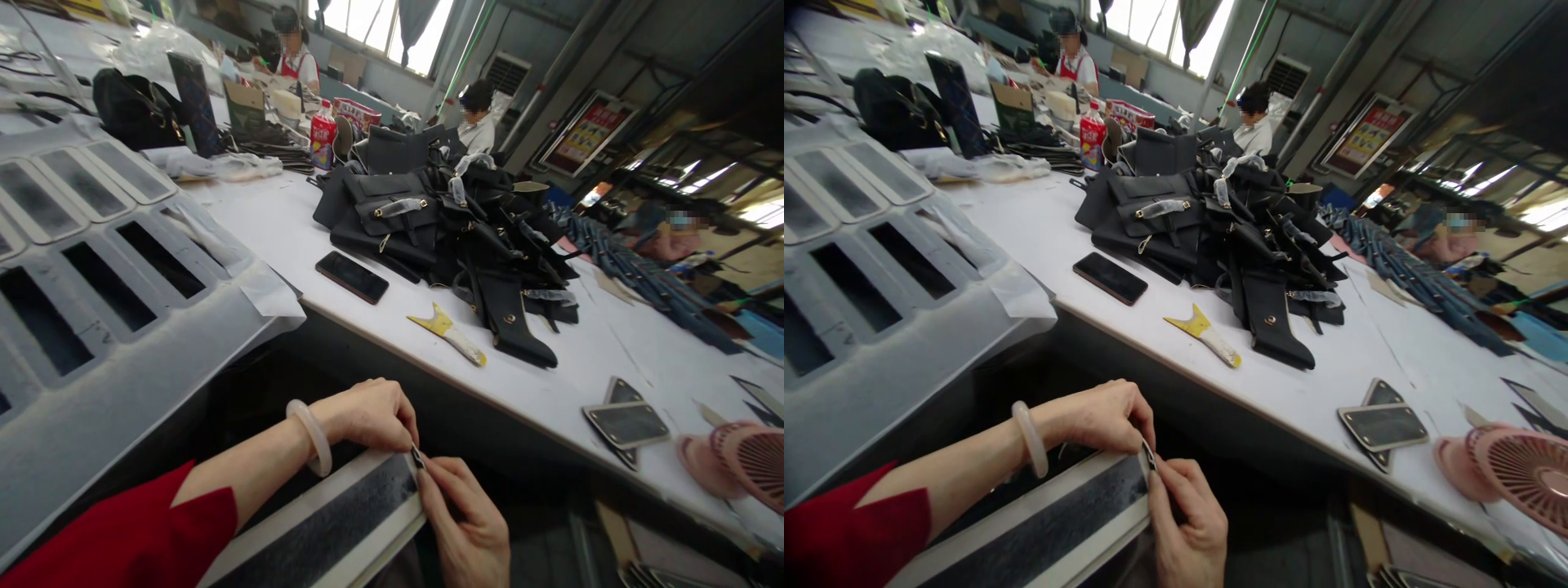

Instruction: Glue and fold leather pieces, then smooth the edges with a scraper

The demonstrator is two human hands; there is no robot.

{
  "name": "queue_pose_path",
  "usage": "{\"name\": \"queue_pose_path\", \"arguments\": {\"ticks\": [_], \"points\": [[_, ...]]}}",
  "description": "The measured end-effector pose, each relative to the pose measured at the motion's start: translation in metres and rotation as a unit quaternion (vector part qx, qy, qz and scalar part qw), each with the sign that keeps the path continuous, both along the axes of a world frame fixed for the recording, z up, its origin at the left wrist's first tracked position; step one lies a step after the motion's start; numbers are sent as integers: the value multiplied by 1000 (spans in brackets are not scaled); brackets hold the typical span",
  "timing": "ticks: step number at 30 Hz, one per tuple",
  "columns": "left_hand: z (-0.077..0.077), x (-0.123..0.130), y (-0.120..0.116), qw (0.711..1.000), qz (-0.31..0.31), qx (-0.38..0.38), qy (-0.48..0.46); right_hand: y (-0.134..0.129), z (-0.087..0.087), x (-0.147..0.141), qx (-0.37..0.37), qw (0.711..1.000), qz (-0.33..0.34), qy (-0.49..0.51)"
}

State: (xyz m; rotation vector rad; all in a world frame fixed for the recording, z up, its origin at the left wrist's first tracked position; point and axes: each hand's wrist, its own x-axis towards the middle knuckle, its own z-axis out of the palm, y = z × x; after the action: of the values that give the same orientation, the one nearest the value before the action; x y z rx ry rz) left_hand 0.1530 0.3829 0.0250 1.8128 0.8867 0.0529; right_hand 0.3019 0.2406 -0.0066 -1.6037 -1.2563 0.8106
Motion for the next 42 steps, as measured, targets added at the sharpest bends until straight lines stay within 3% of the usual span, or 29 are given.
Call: {"name": "queue_pose_path", "arguments": {"ticks": [4,6,9,11,16,22,26,28,30,36,40,42], "points": [[1,-4,-4,1000,10,11,-14,3,4,10,-50,997,27,46],[0,-4,-7,999,17,21,-20,10,1,15,-110,985,31,132],[-2,-5,-10,998,26,40,-28,24,-1,16,-203,924,25,324],[-3,-6,-11,998,31,49,-34,33,2,14,-237,884,48,401],[-1,-7,-13,998,42,43,-36,40,10,14,-282,843,130,439],[-2,-8,-16,998,35,38,-40,39,10,20,-296,863,197,359],[-3,-8,-18,997,33,40,-50,43,14,23,-234,936,245,93],[-3,-8,-17,997,34,39,-54,46,16,21,-204,944,259,-22],[-3,-10,-14,997,31,34,-56,47,16,17,-188,948,246,-70],[-3,-18,-4,999,13,5,-51,44,11,7,-161,965,188,-88],[3,-19,-11,999,26,16,-38,38,13,3,-169,965,200,-21],[6,-16,-17,998,43,34,-21,33,16,0,-182,961,200,58]]}}
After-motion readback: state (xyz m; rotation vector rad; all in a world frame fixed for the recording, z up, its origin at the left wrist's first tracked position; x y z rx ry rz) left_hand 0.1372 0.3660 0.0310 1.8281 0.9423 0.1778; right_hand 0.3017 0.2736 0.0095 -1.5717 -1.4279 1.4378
